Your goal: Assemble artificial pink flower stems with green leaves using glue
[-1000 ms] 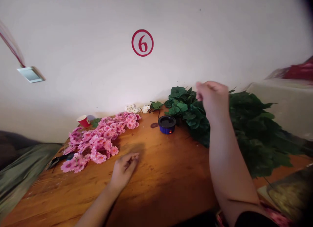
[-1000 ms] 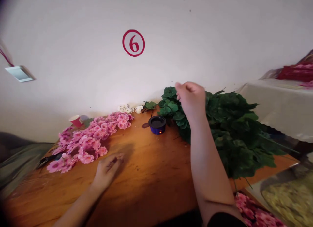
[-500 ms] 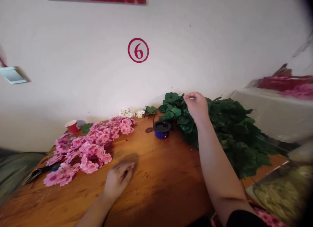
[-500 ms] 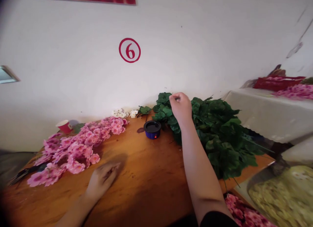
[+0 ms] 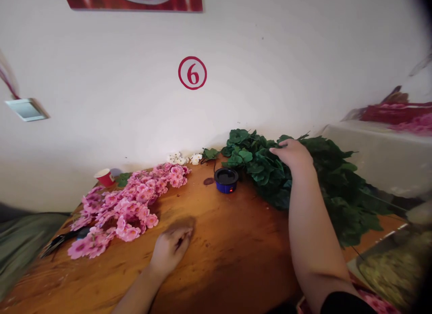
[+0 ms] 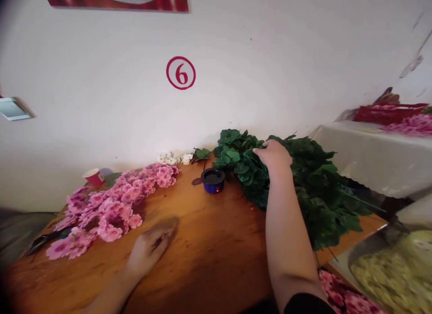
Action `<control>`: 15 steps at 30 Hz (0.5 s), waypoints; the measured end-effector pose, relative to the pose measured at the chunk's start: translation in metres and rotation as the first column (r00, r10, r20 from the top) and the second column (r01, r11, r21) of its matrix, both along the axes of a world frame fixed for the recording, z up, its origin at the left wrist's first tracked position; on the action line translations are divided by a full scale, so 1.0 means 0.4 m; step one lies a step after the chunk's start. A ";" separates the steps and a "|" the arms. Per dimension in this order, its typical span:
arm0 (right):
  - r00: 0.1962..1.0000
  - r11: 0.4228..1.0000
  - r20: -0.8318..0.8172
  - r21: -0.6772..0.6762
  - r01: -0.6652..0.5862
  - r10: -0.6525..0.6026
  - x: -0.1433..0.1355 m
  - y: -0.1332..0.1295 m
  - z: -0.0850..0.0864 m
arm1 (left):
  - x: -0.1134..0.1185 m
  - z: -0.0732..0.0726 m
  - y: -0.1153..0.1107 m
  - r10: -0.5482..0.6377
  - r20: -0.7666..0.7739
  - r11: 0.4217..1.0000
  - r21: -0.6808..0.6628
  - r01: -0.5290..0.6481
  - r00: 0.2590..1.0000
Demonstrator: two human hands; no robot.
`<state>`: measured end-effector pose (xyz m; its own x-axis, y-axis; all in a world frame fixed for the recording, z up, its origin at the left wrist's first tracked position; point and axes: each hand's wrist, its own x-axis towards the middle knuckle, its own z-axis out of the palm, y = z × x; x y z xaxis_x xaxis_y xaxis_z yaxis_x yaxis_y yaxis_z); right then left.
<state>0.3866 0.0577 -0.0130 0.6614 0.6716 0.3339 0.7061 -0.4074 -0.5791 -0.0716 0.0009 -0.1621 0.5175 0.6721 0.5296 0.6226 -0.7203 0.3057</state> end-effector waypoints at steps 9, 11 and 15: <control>0.997 0.992 0.043 0.101 -0.074 0.070 -0.097 0.002 0.025 | 0.004 -0.010 0.001 -0.009 -0.027 0.998 -0.059 0.008 1.000; 0.973 0.963 0.095 0.151 -0.221 0.209 -0.135 0.011 0.023 | 0.004 -0.013 0.002 -0.014 -0.042 0.997 -0.073 0.011 0.999; 0.906 0.929 0.206 -0.100 -0.357 0.370 -0.214 0.074 -0.022 | 0.004 -0.012 0.003 -0.019 -0.041 0.993 -0.115 0.014 0.999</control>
